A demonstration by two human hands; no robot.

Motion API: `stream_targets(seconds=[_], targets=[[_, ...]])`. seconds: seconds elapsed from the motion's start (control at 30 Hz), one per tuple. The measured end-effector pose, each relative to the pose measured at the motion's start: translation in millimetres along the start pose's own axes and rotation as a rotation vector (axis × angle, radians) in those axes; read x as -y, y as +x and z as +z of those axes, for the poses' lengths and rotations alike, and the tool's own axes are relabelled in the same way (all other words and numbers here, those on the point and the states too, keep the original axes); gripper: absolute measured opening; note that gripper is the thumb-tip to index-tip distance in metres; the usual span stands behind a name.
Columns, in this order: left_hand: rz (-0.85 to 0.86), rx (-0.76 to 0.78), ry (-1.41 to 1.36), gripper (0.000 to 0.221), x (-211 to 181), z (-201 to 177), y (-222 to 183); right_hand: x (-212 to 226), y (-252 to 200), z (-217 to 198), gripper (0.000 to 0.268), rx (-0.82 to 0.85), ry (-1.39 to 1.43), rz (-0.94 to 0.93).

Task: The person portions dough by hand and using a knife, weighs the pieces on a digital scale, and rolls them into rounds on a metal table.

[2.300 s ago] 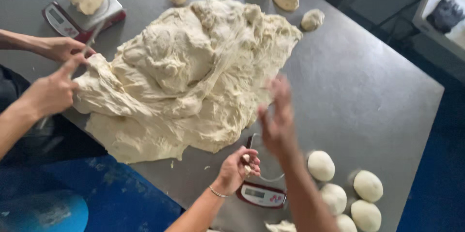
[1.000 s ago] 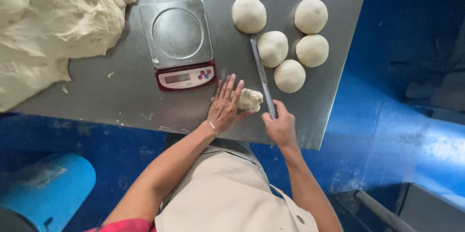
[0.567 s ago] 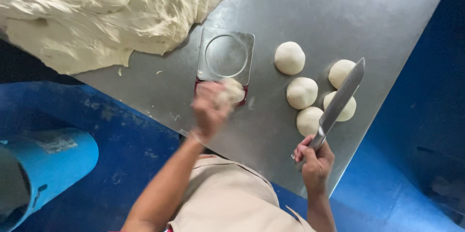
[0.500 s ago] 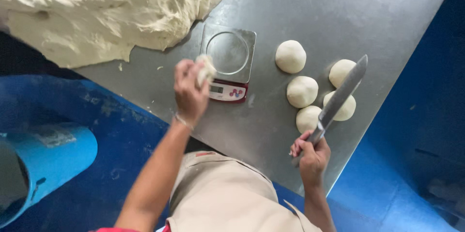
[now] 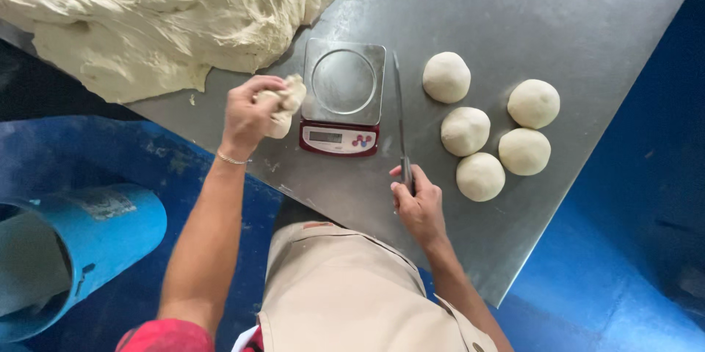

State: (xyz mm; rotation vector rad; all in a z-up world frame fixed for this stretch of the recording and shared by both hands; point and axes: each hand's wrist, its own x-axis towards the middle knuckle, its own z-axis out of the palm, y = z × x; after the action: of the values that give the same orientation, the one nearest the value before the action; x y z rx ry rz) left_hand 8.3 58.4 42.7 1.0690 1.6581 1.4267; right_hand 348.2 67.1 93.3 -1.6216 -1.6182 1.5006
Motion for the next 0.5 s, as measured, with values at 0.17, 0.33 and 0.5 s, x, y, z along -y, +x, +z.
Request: stream_targets(seconds=[0.17, 0.33, 0.5], targets=[[0.012, -0.069, -0.846, 0.041, -22.0, 30.8, 18.0, -5.9, 6.1, 10.4, 0.015, 0.048, 0.297, 0.117], [0.204, -0.045, 0.215, 0.056, -3.5, 105.2, 34.5, -24.5, -0.1, -3.4, 0.014, -0.014, 0.368, 0.156], [0.575, -0.067, 0.898, 0.063, 0.4, 98.2, 37.3, -52.8, -19.0, -19.6, 0.004, -0.064, 0.49, 0.05]])
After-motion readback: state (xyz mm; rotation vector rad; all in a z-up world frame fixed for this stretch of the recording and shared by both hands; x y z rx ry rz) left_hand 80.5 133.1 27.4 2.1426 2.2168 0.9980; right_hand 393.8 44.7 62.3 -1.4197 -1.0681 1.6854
